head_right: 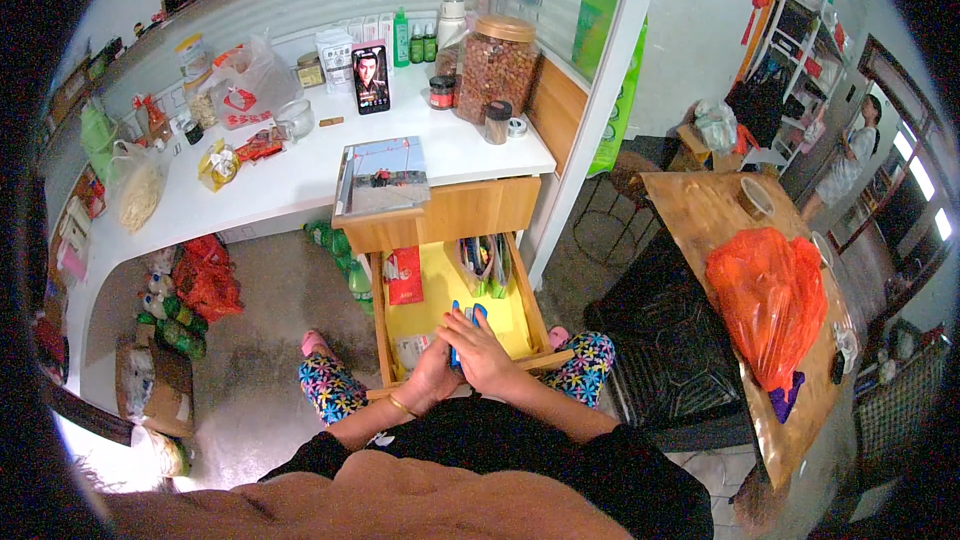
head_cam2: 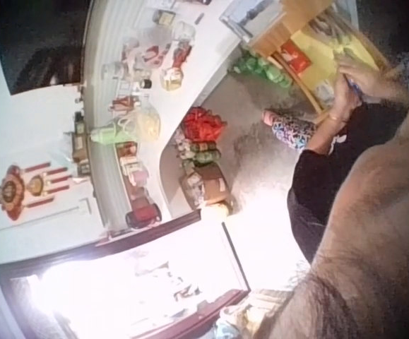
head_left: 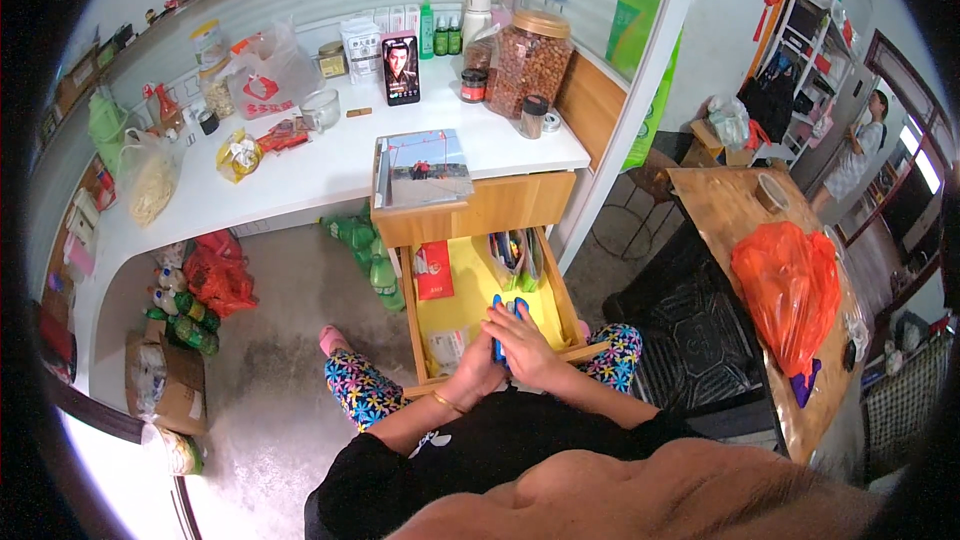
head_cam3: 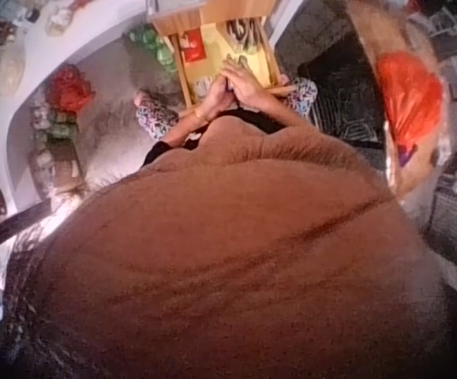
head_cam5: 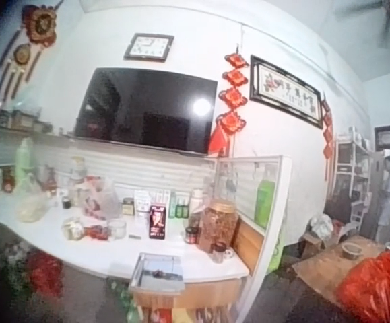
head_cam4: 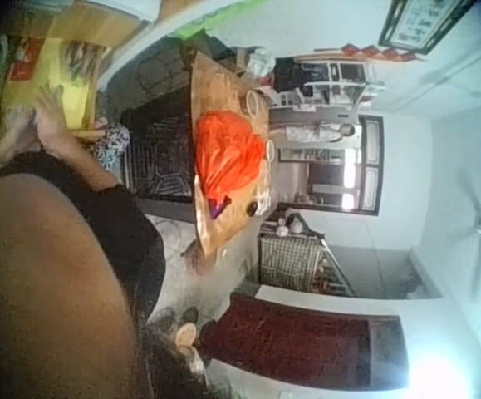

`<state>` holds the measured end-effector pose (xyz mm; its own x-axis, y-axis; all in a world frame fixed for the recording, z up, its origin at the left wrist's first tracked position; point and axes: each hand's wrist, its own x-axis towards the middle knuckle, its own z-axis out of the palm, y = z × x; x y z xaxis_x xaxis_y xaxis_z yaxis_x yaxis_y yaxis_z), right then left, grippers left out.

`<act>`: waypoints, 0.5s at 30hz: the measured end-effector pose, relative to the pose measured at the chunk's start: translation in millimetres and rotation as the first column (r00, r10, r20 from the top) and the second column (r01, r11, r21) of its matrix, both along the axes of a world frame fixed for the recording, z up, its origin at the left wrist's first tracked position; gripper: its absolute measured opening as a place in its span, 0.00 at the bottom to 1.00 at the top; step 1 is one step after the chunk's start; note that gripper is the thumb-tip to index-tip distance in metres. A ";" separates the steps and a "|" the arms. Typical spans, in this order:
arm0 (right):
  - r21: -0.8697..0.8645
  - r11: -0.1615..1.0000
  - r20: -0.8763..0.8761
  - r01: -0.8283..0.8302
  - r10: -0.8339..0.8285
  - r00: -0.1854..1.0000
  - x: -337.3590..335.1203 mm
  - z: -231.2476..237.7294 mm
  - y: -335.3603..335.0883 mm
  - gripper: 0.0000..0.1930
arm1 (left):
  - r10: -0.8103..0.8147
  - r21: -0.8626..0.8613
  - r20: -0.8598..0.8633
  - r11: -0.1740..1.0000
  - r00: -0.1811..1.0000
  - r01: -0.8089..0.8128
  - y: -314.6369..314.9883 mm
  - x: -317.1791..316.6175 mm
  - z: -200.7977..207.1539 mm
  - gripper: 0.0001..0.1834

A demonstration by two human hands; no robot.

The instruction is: The person organizes a drawer by handling and repositioning a stapler, envelopes, and several photographs.

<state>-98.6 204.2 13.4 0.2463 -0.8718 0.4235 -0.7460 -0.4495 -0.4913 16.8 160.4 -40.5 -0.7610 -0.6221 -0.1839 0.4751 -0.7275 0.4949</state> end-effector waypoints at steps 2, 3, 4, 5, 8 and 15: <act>-0.040 0.997 -0.075 -0.061 0.058 0.995 -1.7 1.8 0.7 0.22 | 0.074 -0.026 0.012 0.997 0.997 -0.074 5.0 -2.3 5.5 0.23; -0.037 0.997 -0.075 -0.064 0.061 0.995 -4.6 3.0 -2.6 0.22 | 0.077 -0.023 0.013 0.997 0.997 -0.077 4.4 -2.6 3.4 0.23; -0.037 0.999 -0.065 -0.006 0.003 0.998 -9.5 6.1 -9.0 0.21 | 0.006 -0.012 0.029 1.000 1.000 -0.006 4.1 -2.9 0.9 0.23; -0.036 0.998 -0.055 0.053 -0.055 0.997 -15.5 9.1 -16.3 0.21 | -0.065 0.001 0.044 0.998 0.997 0.065 4.4 -3.0 -1.2 0.22; -0.090 0.981 0.110 0.172 -0.162 0.981 -42.3 9.3 -37.4 0.21 | -0.117 -0.044 0.121 0.991 0.986 0.123 8.7 -1.4 8.3 0.22; -0.032 0.992 -0.045 -0.124 0.122 0.991 7.7 8.6 -8.9 0.22 | 0.075 0.077 0.018 0.994 0.997 -0.076 7.2 1.5 9.2 0.22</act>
